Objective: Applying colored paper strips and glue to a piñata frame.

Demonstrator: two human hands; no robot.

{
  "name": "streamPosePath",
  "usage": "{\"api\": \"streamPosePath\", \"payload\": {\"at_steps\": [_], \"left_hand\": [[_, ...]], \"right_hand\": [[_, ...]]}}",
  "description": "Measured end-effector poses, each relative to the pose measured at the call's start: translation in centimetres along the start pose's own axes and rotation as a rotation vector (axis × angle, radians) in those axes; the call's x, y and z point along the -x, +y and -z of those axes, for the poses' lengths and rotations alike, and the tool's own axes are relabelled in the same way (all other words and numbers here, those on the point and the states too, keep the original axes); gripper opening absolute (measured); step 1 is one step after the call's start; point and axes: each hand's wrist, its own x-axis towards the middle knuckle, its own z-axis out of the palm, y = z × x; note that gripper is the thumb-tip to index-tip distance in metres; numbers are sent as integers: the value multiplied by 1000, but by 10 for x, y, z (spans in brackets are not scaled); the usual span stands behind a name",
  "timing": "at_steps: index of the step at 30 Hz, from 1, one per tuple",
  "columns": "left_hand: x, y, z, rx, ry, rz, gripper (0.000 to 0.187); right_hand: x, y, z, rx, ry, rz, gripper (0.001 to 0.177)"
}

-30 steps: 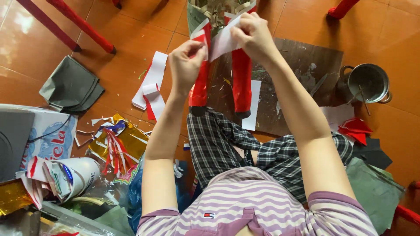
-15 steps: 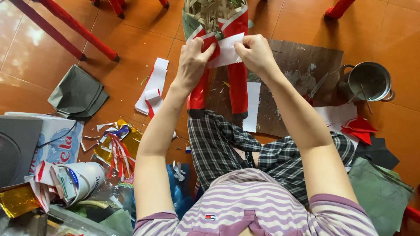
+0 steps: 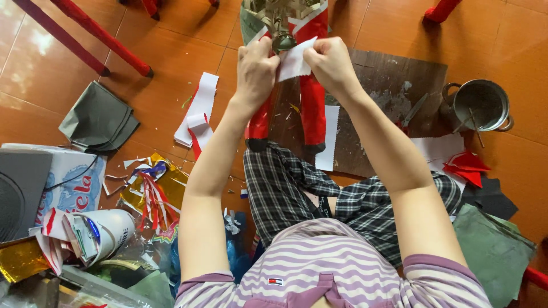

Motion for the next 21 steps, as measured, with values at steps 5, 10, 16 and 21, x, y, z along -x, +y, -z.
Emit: {"api": "streamPosePath", "payload": {"at_steps": [5, 10, 16, 21], "left_hand": [[2, -12, 49, 782, -169, 266, 32], [12, -17, 41, 1159, -175, 387, 43], [6, -1, 28, 836, 49, 318, 54], [24, 19, -2, 283, -153, 283, 70]], "right_hand": [[-47, -18, -15, 3, -107, 46, 31], [-70, -51, -40, 128, -170, 19, 27], [-65, -56, -37, 257, -195, -39, 32], [-42, -40, -12, -49, -120, 11, 33]]}}
